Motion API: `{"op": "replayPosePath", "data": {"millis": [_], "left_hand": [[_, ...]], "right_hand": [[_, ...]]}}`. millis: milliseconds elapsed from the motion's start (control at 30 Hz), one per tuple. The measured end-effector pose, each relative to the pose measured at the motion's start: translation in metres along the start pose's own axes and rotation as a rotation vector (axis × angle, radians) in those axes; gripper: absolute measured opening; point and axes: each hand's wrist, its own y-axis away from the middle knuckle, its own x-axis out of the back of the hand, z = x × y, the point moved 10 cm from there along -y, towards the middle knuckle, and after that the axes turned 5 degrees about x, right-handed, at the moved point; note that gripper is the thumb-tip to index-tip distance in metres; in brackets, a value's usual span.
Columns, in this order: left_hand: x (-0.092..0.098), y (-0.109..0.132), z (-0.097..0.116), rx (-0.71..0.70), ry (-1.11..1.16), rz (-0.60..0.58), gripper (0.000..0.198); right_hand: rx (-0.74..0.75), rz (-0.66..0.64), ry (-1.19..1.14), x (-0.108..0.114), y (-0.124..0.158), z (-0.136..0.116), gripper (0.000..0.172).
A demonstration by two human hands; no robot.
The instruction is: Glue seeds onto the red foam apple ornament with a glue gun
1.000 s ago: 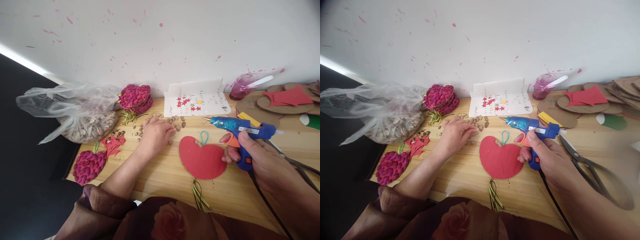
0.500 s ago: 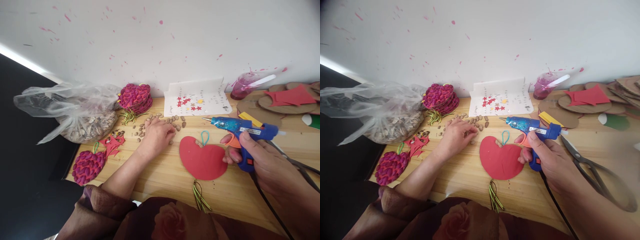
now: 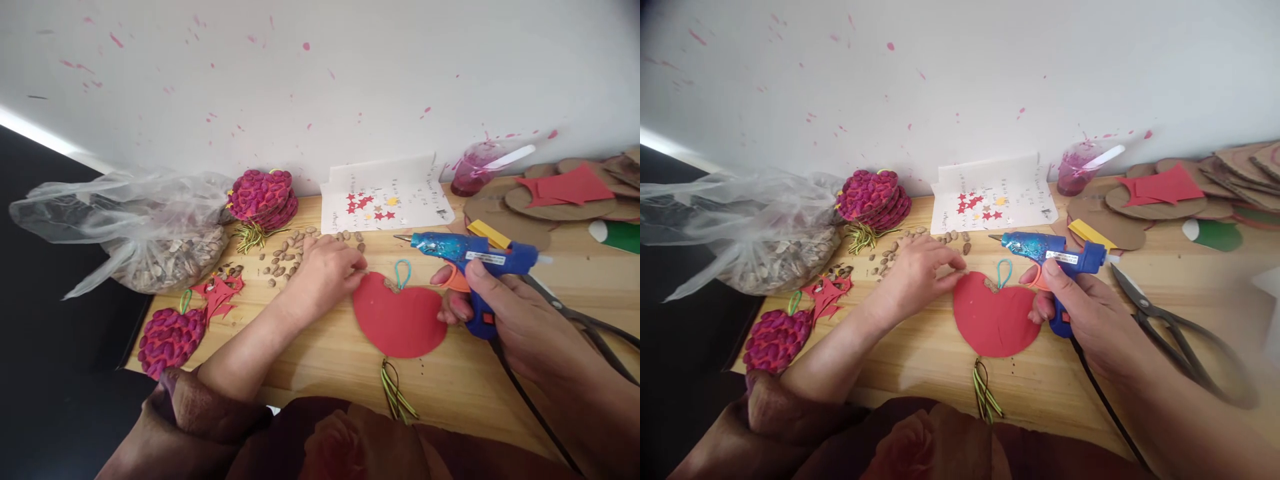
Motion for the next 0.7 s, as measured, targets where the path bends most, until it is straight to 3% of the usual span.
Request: {"op": "replayPosePath", "data": {"millis": [167,700], "left_hand": [[-0.011,-0.007,0.021,-0.094,-0.042,-0.046,0.007],[-0.023,-0.008,0.025,-0.09,-0.086,-0.109,0.01]], "right_hand": [[0.0,-0.01,0.014,-0.002,0.0,0.0,0.049],[-0.02,-0.019,-0.036,-0.004,0.002,-0.001,0.047]]}}
